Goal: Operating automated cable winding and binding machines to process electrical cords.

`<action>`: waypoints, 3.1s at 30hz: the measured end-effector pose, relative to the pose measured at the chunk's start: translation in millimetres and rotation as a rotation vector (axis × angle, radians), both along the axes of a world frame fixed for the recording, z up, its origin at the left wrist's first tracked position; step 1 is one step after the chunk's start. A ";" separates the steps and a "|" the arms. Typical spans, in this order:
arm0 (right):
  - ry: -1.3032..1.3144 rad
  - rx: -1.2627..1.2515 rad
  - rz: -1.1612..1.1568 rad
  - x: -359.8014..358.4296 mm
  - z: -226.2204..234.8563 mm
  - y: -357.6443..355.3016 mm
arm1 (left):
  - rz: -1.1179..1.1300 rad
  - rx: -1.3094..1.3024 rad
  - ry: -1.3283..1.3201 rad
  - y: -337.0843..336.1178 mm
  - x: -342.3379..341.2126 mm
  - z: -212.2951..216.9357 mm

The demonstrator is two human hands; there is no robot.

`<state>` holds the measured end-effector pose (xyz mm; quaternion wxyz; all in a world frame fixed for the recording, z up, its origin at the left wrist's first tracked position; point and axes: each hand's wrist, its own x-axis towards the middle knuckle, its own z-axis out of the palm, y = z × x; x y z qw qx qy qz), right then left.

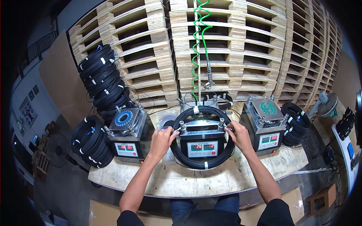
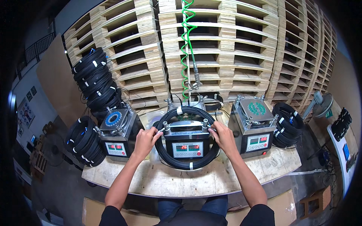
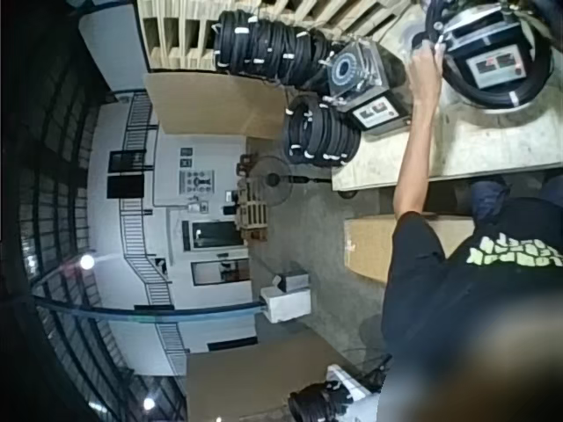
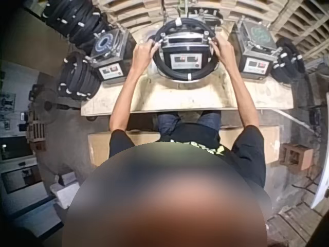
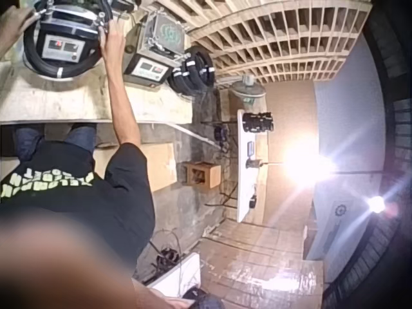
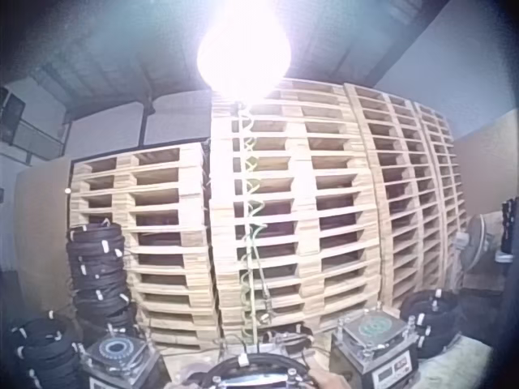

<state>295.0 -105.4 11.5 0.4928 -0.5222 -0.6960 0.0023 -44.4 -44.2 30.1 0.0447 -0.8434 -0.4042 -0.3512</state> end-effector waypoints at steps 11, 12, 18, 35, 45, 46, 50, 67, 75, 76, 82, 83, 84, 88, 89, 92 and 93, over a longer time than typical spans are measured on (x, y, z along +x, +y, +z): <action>0.085 -0.301 -0.015 11.2 22.5 14.2 | -0.154 -0.537 0.071 37.2 -18.0 29.3; 0.037 -0.396 -0.001 14.9 28.7 21.4 | -0.183 -0.639 0.047 50.6 -27.4 31.3; 0.330 -0.323 0.071 63.2 26.8 124.2 | -0.122 -0.838 -0.400 146.7 -12.9 23.9; 0.903 -0.606 0.511 59.9 -35.6 244.8 | -0.412 -1.117 -1.380 253.4 73.9 -75.8; 0.897 -0.563 0.396 48.0 -24.3 234.3 | -0.014 -1.010 -1.053 233.8 69.4 -39.2; 0.816 -0.555 0.303 47.4 -19.5 229.8 | -0.019 -1.011 -1.053 224.2 69.3 -29.6; 0.695 -0.685 0.059 16.8 16.8 194.5 | 0.105 -1.152 -0.870 186.1 60.3 -3.2; 0.230 -0.413 -0.349 3.6 -11.0 190.2 | 0.208 -0.683 -0.488 163.9 108.9 -6.2; 0.190 -0.372 -0.273 -10.6 1.0 191.0 | 0.369 -0.702 -0.348 170.2 100.4 -5.4; 0.207 -0.354 -0.263 -6.8 -0.6 188.4 | 0.368 -0.712 -0.346 167.4 103.5 -3.2; 0.238 -0.413 -0.337 -21.6 5.8 177.6 | 0.366 -0.639 -0.341 166.6 93.7 -7.7; 0.233 -0.381 -0.322 -20.1 3.3 179.1 | 0.363 -0.637 -0.356 168.1 95.2 -8.3; 0.228 -0.349 -0.306 -17.7 1.3 180.1 | 0.359 -0.637 -0.361 169.2 97.4 -9.1; 0.238 -0.350 -0.238 -0.5 -18.4 182.3 | 0.295 -0.661 -0.219 174.2 97.2 -7.9; 0.244 -0.402 -0.256 -1.5 -20.9 182.6 | 0.291 -0.653 -0.271 172.1 97.8 -10.0; 0.200 -0.534 -0.300 -7.4 -15.2 184.9 | 0.328 -0.676 -0.358 163.8 98.5 -4.7; 0.207 -0.567 -0.328 -11.9 -10.2 185.0 | 0.368 -0.707 -0.398 158.5 97.5 -1.2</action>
